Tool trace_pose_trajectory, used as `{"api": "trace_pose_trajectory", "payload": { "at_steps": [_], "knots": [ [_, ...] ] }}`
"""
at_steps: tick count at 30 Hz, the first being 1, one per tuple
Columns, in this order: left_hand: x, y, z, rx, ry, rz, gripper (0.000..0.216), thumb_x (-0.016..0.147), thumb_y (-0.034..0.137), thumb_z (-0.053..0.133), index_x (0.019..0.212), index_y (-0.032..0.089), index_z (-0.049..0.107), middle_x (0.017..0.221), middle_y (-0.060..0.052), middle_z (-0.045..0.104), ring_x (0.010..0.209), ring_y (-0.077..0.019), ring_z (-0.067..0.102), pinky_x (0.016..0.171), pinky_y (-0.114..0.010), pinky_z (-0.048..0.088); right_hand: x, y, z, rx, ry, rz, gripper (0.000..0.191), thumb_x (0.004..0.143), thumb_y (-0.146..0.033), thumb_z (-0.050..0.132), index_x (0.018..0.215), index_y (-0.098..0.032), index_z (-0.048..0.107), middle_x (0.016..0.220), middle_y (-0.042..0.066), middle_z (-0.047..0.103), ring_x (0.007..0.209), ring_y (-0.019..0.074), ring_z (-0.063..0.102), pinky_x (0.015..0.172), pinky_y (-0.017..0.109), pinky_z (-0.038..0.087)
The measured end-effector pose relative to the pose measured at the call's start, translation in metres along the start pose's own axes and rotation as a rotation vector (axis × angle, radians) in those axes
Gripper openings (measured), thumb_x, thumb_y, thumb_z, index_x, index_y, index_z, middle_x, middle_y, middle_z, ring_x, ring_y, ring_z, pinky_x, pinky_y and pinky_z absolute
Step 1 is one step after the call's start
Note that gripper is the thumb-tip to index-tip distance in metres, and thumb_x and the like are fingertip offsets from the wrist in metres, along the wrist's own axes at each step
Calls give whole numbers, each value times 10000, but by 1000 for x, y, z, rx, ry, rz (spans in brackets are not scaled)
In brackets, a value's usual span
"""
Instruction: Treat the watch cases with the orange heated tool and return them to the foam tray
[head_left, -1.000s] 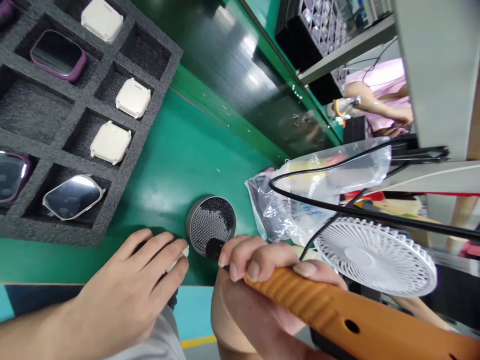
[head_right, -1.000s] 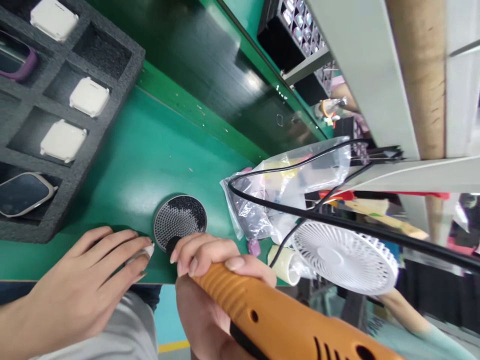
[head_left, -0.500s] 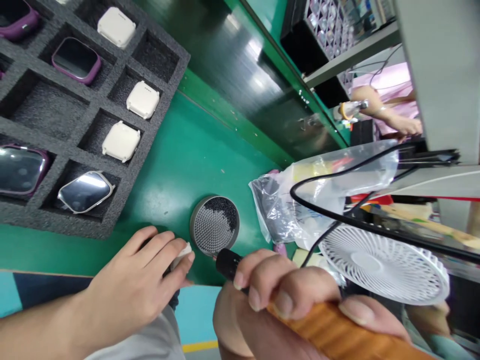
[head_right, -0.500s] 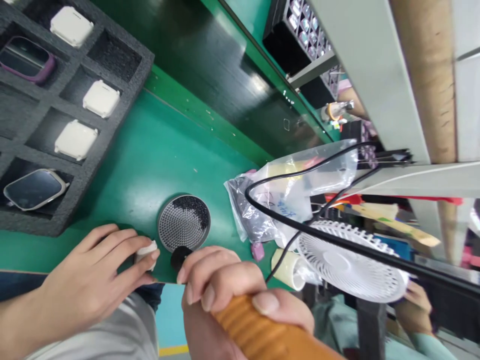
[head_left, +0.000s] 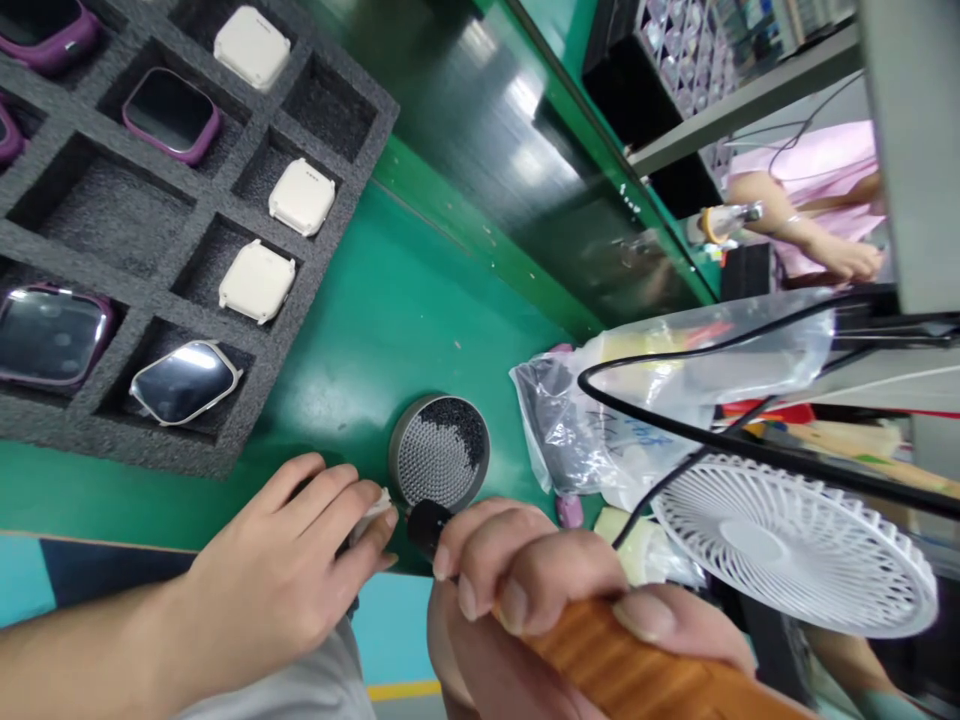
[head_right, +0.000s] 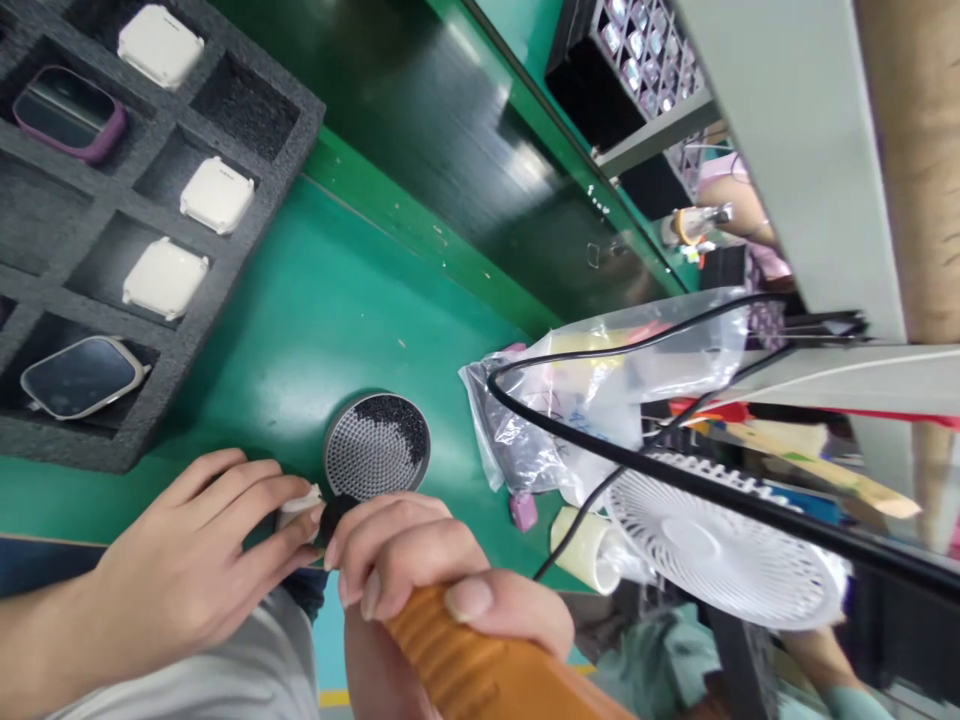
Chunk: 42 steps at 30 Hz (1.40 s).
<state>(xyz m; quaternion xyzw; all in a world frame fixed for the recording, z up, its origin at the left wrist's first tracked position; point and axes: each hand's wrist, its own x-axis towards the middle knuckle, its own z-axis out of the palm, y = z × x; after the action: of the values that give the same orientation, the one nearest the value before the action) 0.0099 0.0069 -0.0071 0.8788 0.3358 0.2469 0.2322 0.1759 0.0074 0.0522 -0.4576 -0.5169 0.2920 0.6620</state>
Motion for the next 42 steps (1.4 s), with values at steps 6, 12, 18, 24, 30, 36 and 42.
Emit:
{"api": "trace_pose_trajectory", "payload": {
  "at_steps": [6, 12, 18, 24, 30, 36, 42],
  "knots": [
    [1, 0, 0, -14, -3, -1, 258, 996, 310, 657, 1213, 181, 710, 1252, -58, 698, 1167, -272, 589, 1058, -477, 399, -1, -3, -8, 64, -93, 48, 303, 1042, -387, 329, 1179, -251, 562, 822, -45, 638, 613, 124, 648, 496, 339, 579],
    [1, -1, 0, -8, 1, -10, 237, 994, 293, 646, 1193, 187, 719, 1231, -59, 693, 1136, -256, 593, 1052, -462, 408, 32, -7, -42, 55, -542, 371, 448, 979, -619, 381, 933, -285, 677, 639, -18, 611, 580, 200, 635, 527, 428, 560],
    [2, -1, -3, -10, 2, -3, 214, 994, 287, 646, 1174, 199, 719, 1201, -68, 699, 1111, -249, 604, 1032, -460, 426, 24, -5, -32, 105, -473, 315, 434, 993, -550, 378, 1048, -272, 708, 715, -23, 603, 648, 178, 645, 604, 419, 573],
    [3, 1, -6, 34, 5, -14, 238, 999, 335, 657, 1177, 185, 707, 1174, -85, 699, 1129, -275, 601, 1019, -481, 432, 0, -16, 0, -6, 55, 146, 370, 1061, -488, 309, 1155, -265, 589, 825, -32, 577, 653, 152, 620, 582, 404, 542],
    [-2, -2, -9, 11, -95, 122, 373, 919, 287, 632, 1266, 160, 681, 1429, -123, 624, 1268, -329, 567, 1130, -555, 380, 15, -22, -5, 51, 165, 160, 472, 933, -705, 477, 1158, -308, 597, 836, -51, 541, 625, 133, 578, 558, 368, 495],
    [-4, -1, -3, 50, 0, 22, 236, 968, 261, 646, 1176, 166, 702, 1289, -115, 681, 1197, -306, 596, 1110, -535, 420, 12, -12, -7, 63, 97, 229, 574, 932, -795, 364, 1165, -317, 580, 831, -44, 530, 668, 138, 580, 580, 366, 507],
    [-3, -4, -7, -62, -42, 72, 307, 953, 154, 490, 1174, 129, 701, 1362, -131, 654, 1248, -328, 563, 1145, -557, 364, 10, -11, -5, 47, 139, 201, 646, 936, -822, 284, 1131, -286, 585, 798, -43, 526, 644, 126, 562, 549, 339, 489]
  ]
}}
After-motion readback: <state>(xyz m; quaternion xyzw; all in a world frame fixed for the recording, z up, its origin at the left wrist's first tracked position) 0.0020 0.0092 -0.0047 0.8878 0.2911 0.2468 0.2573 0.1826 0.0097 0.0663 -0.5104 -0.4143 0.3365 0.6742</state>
